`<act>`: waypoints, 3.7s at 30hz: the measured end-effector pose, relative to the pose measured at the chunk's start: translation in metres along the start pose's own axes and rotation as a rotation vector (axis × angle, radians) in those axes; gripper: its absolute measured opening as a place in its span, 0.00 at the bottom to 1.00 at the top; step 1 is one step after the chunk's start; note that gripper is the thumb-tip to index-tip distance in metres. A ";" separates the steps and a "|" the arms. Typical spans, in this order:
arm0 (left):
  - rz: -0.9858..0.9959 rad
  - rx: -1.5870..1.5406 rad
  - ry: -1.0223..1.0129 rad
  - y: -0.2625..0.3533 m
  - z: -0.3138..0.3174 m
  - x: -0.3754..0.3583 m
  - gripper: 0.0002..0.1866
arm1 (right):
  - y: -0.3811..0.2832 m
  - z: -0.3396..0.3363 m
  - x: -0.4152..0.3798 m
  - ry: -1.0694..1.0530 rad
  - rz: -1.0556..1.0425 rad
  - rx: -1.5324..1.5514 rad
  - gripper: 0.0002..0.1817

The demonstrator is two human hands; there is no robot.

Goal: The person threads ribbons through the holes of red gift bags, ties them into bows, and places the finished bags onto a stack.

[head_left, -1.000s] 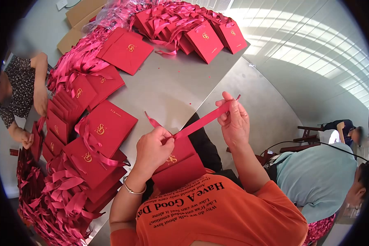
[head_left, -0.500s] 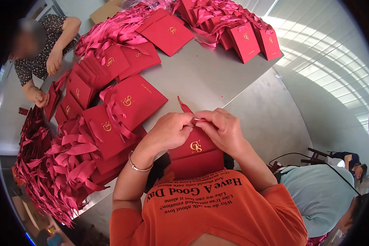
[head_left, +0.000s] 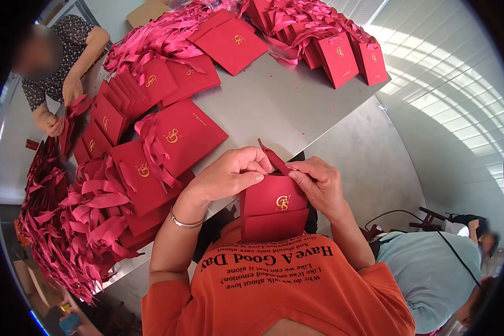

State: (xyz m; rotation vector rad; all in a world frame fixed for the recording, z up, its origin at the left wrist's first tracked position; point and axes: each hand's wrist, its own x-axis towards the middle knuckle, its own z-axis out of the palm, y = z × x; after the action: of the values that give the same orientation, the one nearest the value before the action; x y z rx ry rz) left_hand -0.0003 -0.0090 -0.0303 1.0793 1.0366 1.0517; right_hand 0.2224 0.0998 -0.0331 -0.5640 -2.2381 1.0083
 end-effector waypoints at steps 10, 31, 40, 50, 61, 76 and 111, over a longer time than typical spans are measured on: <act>-0.025 -0.087 0.105 -0.002 0.006 0.000 0.07 | 0.005 0.004 -0.002 0.068 -0.024 -0.022 0.08; 0.009 -0.237 0.078 -0.001 0.016 -0.001 0.09 | 0.009 0.016 -0.002 0.084 -0.132 -0.002 0.07; -0.049 -0.156 0.097 0.003 0.013 -0.001 0.07 | 0.007 0.006 -0.007 0.115 -0.102 -0.031 0.06; -0.038 -0.263 0.120 0.000 0.016 -0.002 0.09 | 0.010 0.020 -0.003 0.098 -0.125 -0.002 0.06; -0.056 -0.040 0.174 0.008 0.021 0.002 0.10 | -0.018 0.005 -0.002 0.180 -0.181 -0.145 0.10; 0.068 0.126 0.094 0.017 0.015 -0.007 0.12 | -0.026 0.012 -0.002 0.017 -0.104 0.209 0.11; -0.133 0.282 0.304 0.020 0.021 -0.003 0.07 | -0.061 0.042 0.012 -0.127 -0.178 -0.575 0.07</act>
State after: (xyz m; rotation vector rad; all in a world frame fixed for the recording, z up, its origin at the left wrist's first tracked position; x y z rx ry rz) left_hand 0.0167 -0.0128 -0.0073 1.0760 1.5166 0.9999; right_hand 0.1772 0.0476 -0.0035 -0.5337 -2.6431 0.3061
